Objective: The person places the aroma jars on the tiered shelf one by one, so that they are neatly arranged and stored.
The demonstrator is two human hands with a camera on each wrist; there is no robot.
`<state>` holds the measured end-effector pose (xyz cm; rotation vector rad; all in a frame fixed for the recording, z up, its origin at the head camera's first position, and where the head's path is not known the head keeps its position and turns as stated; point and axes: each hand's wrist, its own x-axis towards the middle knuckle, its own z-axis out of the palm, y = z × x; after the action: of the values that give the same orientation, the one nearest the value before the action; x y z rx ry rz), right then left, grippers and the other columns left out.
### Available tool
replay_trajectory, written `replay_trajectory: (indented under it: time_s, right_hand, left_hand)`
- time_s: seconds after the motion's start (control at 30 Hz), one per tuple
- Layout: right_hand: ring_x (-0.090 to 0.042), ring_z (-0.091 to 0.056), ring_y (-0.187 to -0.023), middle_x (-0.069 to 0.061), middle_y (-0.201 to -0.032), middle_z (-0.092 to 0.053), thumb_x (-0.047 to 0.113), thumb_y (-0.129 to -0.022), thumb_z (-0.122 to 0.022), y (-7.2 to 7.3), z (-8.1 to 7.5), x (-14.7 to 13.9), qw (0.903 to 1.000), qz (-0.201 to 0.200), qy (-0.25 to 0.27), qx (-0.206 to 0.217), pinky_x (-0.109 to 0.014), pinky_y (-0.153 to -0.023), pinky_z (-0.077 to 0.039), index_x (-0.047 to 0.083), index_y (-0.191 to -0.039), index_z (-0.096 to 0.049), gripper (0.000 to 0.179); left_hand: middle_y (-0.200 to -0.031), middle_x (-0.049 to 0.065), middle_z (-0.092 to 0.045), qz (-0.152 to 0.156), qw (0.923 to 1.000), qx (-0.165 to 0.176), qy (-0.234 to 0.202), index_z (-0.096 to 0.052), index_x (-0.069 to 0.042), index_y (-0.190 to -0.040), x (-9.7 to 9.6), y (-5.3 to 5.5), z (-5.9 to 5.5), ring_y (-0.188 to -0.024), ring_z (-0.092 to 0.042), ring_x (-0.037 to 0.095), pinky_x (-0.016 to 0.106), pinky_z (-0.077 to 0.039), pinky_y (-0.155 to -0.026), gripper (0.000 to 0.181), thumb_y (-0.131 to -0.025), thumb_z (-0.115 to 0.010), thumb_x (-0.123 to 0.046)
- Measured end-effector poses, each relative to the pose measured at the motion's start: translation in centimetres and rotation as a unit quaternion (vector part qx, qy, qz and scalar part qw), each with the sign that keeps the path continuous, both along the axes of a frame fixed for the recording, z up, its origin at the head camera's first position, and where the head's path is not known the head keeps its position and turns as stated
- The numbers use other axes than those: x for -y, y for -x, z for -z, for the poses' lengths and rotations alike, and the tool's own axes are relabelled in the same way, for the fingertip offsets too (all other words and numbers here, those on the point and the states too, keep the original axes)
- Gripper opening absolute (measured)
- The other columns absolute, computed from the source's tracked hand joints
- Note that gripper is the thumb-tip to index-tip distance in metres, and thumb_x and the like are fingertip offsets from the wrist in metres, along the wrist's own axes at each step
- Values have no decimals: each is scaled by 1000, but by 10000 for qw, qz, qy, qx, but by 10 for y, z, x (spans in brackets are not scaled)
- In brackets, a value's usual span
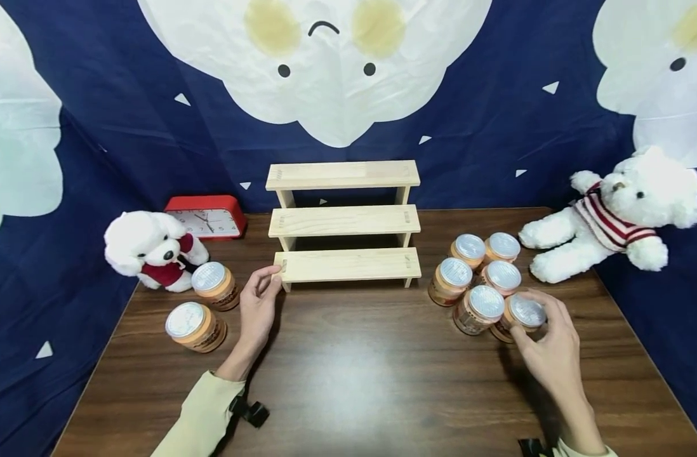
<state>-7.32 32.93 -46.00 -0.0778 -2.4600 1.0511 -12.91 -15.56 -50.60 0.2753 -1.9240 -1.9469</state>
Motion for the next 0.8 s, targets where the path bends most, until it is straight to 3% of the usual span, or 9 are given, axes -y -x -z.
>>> replay_trajectory:
  time_s: [0.2,0.4,0.5,0.8]
  right_hand:
    - [9,-61,-100,27,-116,-67,-10,-82,-88,0,-3,-2,9981,81,591,145,-3,-77,-50,2,-128,-76,50]
    - [8,-69,-95,15,-117,-79,-14,-77,-93,1,-3,-2,9934,235,1121,-2,-6,-77,-54,8,-122,-83,51]
    - [7,-72,-95,13,-116,-82,-16,-75,-94,2,-2,-5,9913,256,1289,-95,-7,-79,-56,2,-119,-83,49]
    - [12,-73,-91,30,-100,-78,-12,-74,-97,-1,-4,-9,9884,637,1277,-523,-7,-75,-55,-6,-116,-84,45]
  left_hand:
    - [-128,30,-75,-44,10000,-69,52,-68,10,-128,-5,0,1,-107,-70,2,15,-54,-95,21,-109,-62,5]
    - [-129,28,-76,-39,9999,-26,159,-68,8,-130,-2,-2,2,-108,-70,2,15,-54,-97,22,-109,-63,4]
    - [-128,27,-76,-11,9999,-4,142,-68,8,-130,-1,-2,2,-108,-70,2,15,-54,-96,22,-109,-63,4]
    - [-127,29,-76,27,9999,-93,133,-67,9,-130,-2,-2,3,-106,-70,2,15,-54,-95,22,-109,-62,4]
